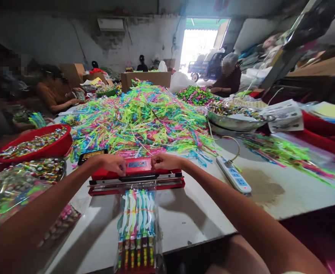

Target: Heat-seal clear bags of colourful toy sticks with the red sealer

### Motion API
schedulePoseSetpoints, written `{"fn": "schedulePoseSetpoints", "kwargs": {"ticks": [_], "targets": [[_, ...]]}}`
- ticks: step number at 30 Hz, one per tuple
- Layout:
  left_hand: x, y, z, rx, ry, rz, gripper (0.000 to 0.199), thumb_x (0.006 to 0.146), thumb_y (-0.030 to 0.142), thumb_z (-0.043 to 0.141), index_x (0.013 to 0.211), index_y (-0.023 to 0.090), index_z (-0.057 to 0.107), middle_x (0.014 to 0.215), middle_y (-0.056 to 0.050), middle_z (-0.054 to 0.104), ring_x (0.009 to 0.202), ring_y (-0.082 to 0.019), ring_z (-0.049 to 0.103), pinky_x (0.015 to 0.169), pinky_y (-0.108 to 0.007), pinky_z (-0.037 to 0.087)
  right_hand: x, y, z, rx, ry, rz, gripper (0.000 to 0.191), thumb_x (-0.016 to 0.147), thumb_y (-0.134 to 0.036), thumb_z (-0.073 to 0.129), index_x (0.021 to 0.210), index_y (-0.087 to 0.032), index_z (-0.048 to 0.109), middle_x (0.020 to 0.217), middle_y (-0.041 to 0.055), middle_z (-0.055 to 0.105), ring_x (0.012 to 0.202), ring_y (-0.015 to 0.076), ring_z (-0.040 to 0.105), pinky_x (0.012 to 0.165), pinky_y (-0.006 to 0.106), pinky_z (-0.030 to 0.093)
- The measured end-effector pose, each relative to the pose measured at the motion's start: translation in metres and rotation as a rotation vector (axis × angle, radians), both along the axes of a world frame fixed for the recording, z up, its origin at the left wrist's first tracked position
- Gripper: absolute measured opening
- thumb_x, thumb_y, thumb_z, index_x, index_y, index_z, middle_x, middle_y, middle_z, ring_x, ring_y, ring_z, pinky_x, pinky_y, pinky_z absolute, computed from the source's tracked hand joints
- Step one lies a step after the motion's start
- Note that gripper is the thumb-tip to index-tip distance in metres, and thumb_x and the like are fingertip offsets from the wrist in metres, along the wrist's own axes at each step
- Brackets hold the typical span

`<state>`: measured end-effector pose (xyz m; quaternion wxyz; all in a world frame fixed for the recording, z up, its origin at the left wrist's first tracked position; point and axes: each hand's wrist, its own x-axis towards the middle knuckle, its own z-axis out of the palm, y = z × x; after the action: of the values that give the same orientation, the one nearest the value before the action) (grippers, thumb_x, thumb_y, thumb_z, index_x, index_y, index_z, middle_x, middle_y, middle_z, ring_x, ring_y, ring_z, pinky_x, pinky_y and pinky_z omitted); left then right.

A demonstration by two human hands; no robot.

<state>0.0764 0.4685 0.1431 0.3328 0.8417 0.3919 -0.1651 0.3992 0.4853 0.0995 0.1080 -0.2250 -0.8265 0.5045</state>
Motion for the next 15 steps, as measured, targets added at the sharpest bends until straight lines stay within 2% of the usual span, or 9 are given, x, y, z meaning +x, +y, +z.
{"fn": "schedulePoseSetpoints", "kwargs": {"ticks": [3, 7, 11, 15], "targets": [[-0.010, 0.003, -0.002, -0.026, -0.002, 0.001, 0.019, 0.082, 0.038, 0.077, 0.084, 0.021, 0.086, 0.080, -0.001, 0.078, 0.069, -0.016, 0.059, 0.064, -0.025, 0.042, 0.001, -0.003, 0.000, -0.118, 0.045, -0.026, 0.010, 0.080, -0.027, 0.068, 0.080, -0.017, 0.067, 0.069, -0.0043, 0.061, 0.062, 0.0111, 0.049, 0.057, 0.022, 0.036], [-0.022, 0.007, -0.003, -0.034, -0.018, 0.004, 0.032, 0.086, 0.050, 0.076, 0.083, 0.019, 0.083, 0.074, -0.002, 0.072, 0.066, -0.016, 0.056, 0.060, -0.025, 0.037, 0.000, -0.005, 0.000, -0.161, 0.079, -0.038, 0.014, 0.079, -0.029, 0.075, 0.082, -0.016, 0.070, 0.078, -0.0014, 0.070, 0.063, 0.0110, 0.054, 0.055, 0.022, 0.039], [-0.035, 0.004, -0.010, -0.011, -0.183, 0.071, 0.052, 0.097, 0.065, 0.064, 0.096, 0.017, 0.083, 0.088, -0.004, 0.072, 0.078, -0.017, 0.058, 0.071, -0.025, 0.043, -0.003, -0.005, 0.000, -0.171, 0.145, -0.043, 0.020, 0.084, -0.033, 0.080, 0.083, -0.016, 0.071, 0.082, 0.0011, 0.074, 0.072, 0.0135, 0.063, 0.064, 0.022, 0.046], [-0.040, -0.002, -0.015, -0.076, -0.401, 0.093, 0.056, 0.097, 0.070, 0.065, 0.095, 0.017, 0.083, 0.097, -0.007, 0.074, 0.088, -0.019, 0.061, 0.081, -0.027, 0.046, -0.007, -0.004, 0.001, -0.158, 0.071, 0.005, 0.031, 0.089, -0.041, 0.082, 0.106, -0.016, 0.076, 0.098, 0.0040, 0.077, 0.085, 0.0159, 0.068, 0.075, 0.025, 0.052]]}}
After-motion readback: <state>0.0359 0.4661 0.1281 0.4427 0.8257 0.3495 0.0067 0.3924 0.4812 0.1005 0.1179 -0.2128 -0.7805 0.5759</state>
